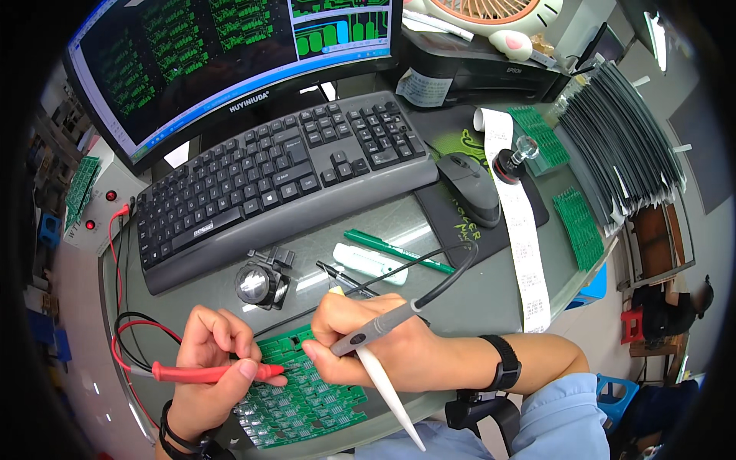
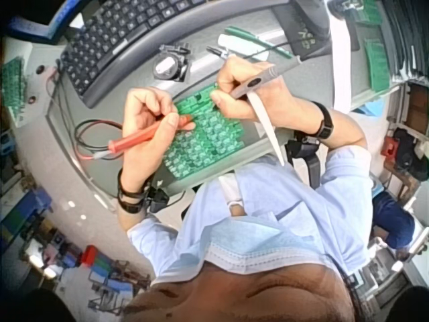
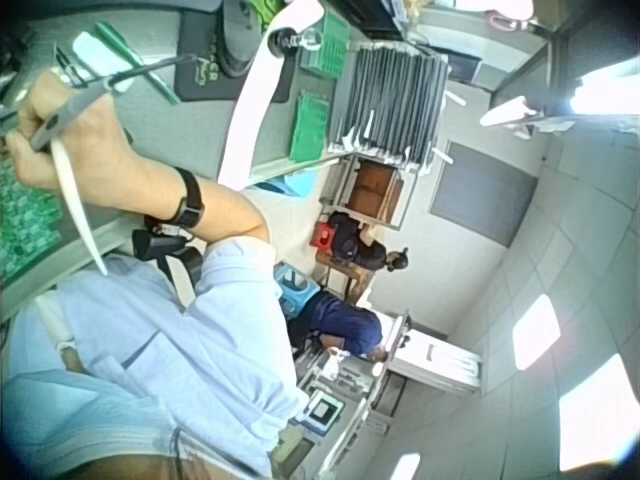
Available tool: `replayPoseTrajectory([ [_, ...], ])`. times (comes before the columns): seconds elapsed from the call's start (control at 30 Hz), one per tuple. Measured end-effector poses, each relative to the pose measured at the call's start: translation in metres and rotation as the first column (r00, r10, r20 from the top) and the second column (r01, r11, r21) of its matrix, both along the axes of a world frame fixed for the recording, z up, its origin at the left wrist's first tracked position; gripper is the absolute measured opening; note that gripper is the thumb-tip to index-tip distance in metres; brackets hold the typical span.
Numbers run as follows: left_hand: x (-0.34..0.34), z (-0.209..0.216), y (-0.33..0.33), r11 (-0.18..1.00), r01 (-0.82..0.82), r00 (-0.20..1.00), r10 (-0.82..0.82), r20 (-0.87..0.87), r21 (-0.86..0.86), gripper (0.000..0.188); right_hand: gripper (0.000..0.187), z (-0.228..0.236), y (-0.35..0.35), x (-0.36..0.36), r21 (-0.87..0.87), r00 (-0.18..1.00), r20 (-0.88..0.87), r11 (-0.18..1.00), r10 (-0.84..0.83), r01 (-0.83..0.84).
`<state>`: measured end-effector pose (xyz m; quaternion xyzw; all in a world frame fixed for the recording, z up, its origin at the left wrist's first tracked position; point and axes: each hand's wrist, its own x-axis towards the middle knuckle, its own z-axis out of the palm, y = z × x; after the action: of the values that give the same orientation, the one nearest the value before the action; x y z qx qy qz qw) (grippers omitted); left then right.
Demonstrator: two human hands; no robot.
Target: Inspecting and testing a printed circuit board using a multimeter and magnifying glass.
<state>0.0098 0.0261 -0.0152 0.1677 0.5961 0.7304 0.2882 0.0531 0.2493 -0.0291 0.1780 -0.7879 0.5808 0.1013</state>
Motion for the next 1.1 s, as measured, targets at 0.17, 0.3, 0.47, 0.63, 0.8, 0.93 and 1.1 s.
replayPoseTrajectory([
  [0.17,0.0018,0.0055,0.0026,0.999,-0.043,0.999,0.044,0.030,-0.032,0.028,0.022,0.0016,0.0005,-0.0006,0.026,1.000,-0.008,1.000,-0.001,0.001],
  [0.3,0.0019,0.0053,0.0033,0.998,-0.044,0.999,0.045,0.028,-0.041,0.029,0.023,0.0023,0.0005,-0.0003,0.036,1.000,-0.008,0.999,-0.007,0.007],
  [0.47,0.0030,0.0054,0.0037,0.998,-0.049,0.999,0.050,0.022,-0.045,0.029,0.027,0.0003,-0.0004,-0.0024,0.040,0.999,-0.048,0.999,-0.012,0.014],
  [0.63,0.0031,0.0044,0.0038,0.998,-0.042,0.999,0.043,0.021,-0.048,0.030,0.027,-0.0003,-0.0006,-0.0023,0.034,0.999,-0.043,0.999,-0.009,0.010],
  [0.8,0.0036,0.0048,0.0042,0.997,-0.047,0.999,0.048,0.017,-0.057,0.030,0.027,-0.0013,-0.0003,-0.0022,0.047,0.998,-0.055,0.999,-0.011,0.013],
  [0.93,0.0033,0.0044,0.0041,0.997,-0.049,0.998,0.051,0.022,-0.054,0.030,0.027,0.0002,-0.0004,-0.0013,0.038,0.999,-0.037,0.999,-0.006,0.007],
  [1.1,0.0031,0.0042,0.0046,0.997,-0.044,0.999,0.045,0.017,-0.056,0.031,0.027,-0.0019,-0.0006,-0.0032,0.037,0.998,-0.066,0.999,-0.007,0.009],
])
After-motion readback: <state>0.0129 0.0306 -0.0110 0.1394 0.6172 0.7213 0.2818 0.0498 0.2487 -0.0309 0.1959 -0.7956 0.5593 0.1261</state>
